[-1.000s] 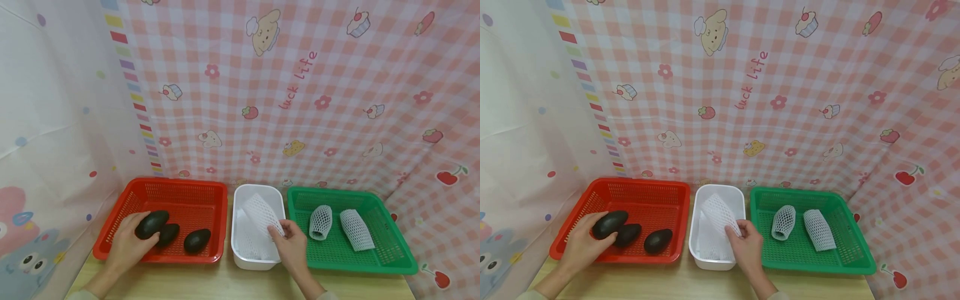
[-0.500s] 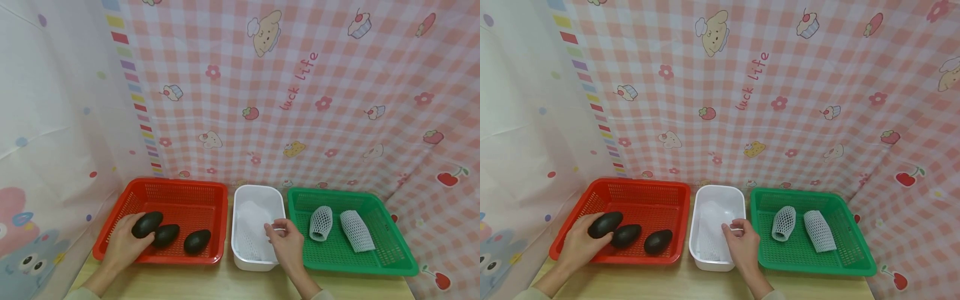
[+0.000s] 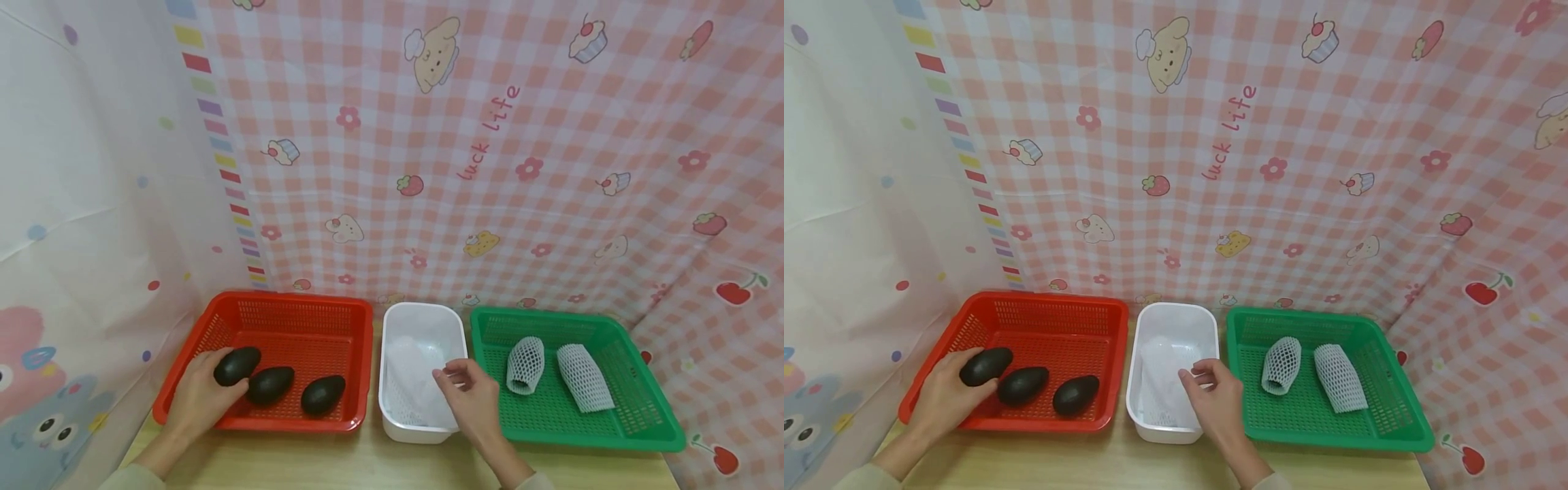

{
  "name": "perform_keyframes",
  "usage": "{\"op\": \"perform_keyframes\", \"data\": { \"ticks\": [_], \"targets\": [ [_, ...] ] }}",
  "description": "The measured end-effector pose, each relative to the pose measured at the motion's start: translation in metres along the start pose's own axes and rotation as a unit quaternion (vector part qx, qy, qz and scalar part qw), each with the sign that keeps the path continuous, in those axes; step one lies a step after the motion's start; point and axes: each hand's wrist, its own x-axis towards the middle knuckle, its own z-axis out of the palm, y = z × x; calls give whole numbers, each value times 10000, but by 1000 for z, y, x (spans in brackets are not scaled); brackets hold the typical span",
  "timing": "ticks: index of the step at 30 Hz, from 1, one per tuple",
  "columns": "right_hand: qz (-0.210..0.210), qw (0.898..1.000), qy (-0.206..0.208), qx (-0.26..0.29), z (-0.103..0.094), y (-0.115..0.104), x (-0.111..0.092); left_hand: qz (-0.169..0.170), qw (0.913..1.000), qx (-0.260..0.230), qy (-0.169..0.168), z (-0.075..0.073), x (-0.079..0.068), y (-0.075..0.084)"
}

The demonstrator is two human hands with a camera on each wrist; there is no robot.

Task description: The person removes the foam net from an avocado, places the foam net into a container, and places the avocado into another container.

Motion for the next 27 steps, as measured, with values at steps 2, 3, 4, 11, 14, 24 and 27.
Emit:
{"op": "perform_keyframes", "data": {
  "ticks": [2,3,4,11,14,24,27],
  "targets": [
    [-165,9997,114,-125,-3,2,2,-37,9999,71,-65,0,1,-2],
    [-240,9994,170,-196,-5,2,4,-52,9999,109,-100,0,2,-2],
    [-272,9990,228,-282,-7,2,5,-60,9998,145,-132,0,2,-3],
    [-233,9946,425,-913,-26,10,19,-152,9988,275,-378,-2,5,-5],
    [-159,9924,453,-1134,-35,16,27,-243,9977,315,-550,-3,6,-6],
    [114,9752,549,-2143,-62,49,50,-380,9939,438,-943,-2,9,-11],
    [298,9715,477,-2301,-68,57,56,-344,9935,478,-971,-2,10,-12]
  ]
}}
